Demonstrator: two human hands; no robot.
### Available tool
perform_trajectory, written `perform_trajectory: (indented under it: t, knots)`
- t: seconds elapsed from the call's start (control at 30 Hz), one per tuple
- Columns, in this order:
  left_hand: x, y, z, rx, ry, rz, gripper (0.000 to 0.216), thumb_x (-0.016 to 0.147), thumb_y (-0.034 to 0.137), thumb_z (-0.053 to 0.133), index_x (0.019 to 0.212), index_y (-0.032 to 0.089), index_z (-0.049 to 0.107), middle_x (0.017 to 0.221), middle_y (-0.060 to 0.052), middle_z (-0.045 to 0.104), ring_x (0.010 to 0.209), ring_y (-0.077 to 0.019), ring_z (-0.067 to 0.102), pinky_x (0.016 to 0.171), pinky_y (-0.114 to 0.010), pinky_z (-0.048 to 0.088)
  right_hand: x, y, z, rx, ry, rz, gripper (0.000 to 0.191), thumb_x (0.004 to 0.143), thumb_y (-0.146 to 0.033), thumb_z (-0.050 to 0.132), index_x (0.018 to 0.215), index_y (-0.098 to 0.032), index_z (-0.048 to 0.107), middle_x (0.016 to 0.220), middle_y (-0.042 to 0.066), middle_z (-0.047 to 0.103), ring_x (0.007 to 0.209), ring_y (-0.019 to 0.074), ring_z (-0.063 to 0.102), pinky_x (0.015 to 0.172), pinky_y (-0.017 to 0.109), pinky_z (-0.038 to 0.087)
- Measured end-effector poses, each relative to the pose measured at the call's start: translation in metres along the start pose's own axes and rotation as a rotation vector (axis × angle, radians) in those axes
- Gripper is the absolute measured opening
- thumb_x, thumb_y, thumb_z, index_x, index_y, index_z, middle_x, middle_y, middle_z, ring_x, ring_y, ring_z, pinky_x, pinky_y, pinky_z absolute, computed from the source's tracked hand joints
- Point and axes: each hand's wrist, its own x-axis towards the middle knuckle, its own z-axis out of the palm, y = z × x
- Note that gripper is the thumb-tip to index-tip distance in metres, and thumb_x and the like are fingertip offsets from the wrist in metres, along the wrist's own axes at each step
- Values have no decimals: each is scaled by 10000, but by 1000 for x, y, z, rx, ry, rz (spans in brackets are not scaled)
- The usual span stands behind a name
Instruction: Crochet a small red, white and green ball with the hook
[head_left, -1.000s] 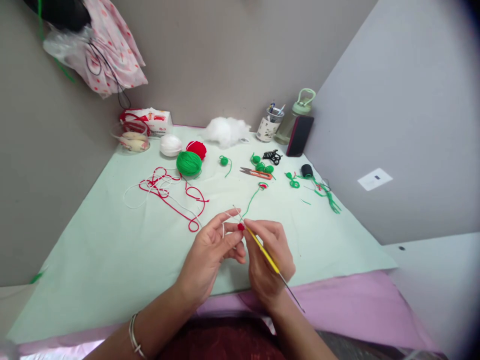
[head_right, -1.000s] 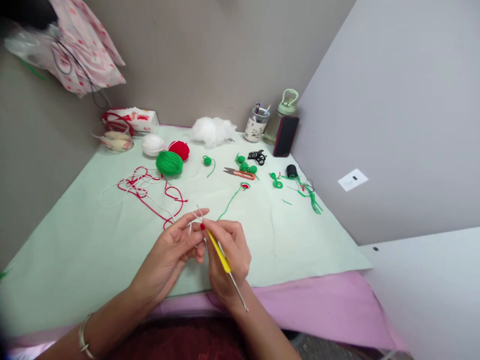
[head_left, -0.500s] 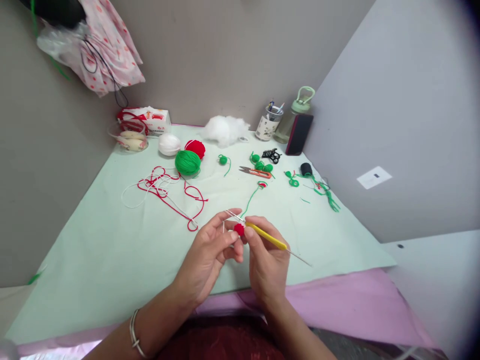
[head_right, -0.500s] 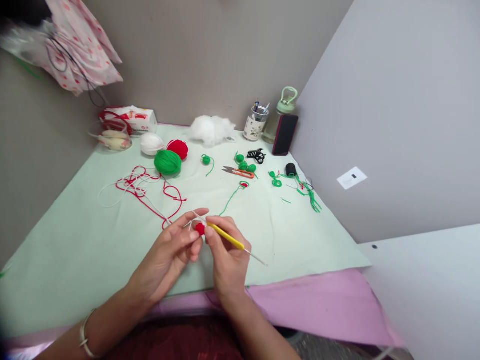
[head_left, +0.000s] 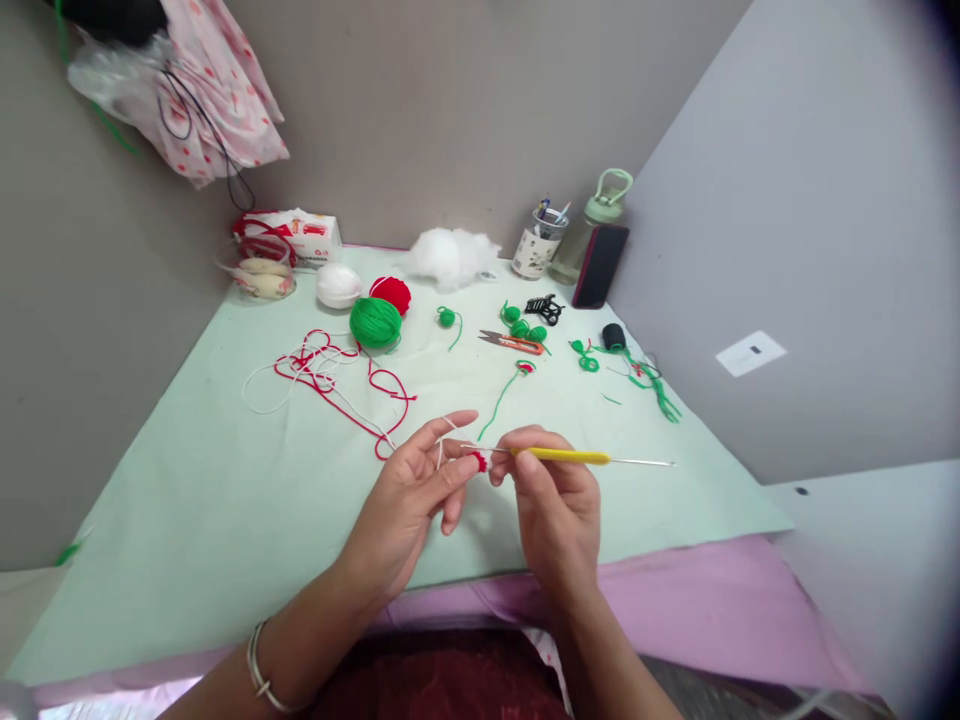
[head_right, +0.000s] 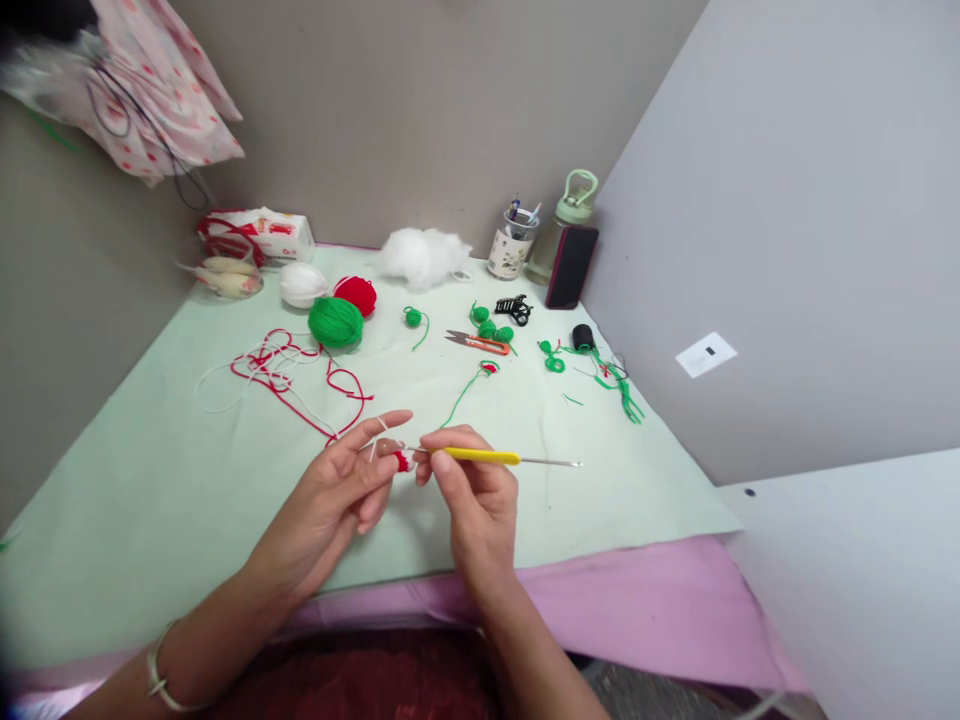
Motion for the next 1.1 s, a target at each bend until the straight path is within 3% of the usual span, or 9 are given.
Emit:
perform_trajectory:
  t: [0.07,0.2,0.43,0.57,0.77,0.93,1.1]
  knots:
    - [-1,0,0,9,-9,1,481,857,242,865,1297,155,692,854,28,691,425,8,454,413,-145,349,2,-3,-1,-84,-16,-68,80,978,-276,735,1003,-273,810,846,3,698,745,139,654,711,290,546]
    - [-1,0,0,13,-18,12,454,837,218,874,1264,193,721,928,28,672,482,-25,560,449,-168,451,3,-5,-2,-230,-7,-168,126,978,-223,730,996,-293,834,961,33,795,874,172,693,771,308,566]
    - [1,1,-4,-60,-32,-35,404,829,195,876,1219,177,773,895,5,685,650,-69,647,606,-182,559,5,-4,-1,68,10,42,98,991,-330,729,987,-260,797,912,20,806,691,126,692,699,278,595]
    - [1,1,-5,-63,-30,-43,389,830,188,865,1210,174,787,848,5,676,672,-85,640,622,-198,571,6,-8,-2,78,-36,49,160,1037,-355,659,977,-236,747,892,23,791,688,131,704,679,281,597]
    - [-1,1,-5,15,-4,36,336,845,218,855,1177,214,801,847,23,660,680,-82,658,686,-211,585,-2,-15,-6,-204,-80,-165,188,1080,-201,560,1082,-273,734,989,7,777,772,125,728,750,291,603]
    - [1,-3,-8,110,11,120,382,854,220,850,1228,236,777,890,30,653,712,-97,680,712,-234,606,-3,-16,-8,-359,-192,-358,249,1054,-101,543,1149,-265,704,1038,37,781,927,174,746,826,342,615]
    - [1,-8,-7,125,59,212,407,821,216,880,1213,224,769,838,36,658,725,-102,666,702,-215,603,-5,-12,-8,-666,-220,-577,309,1019,-56,558,1206,-250,708,1063,70,794,959,185,762,790,314,640]
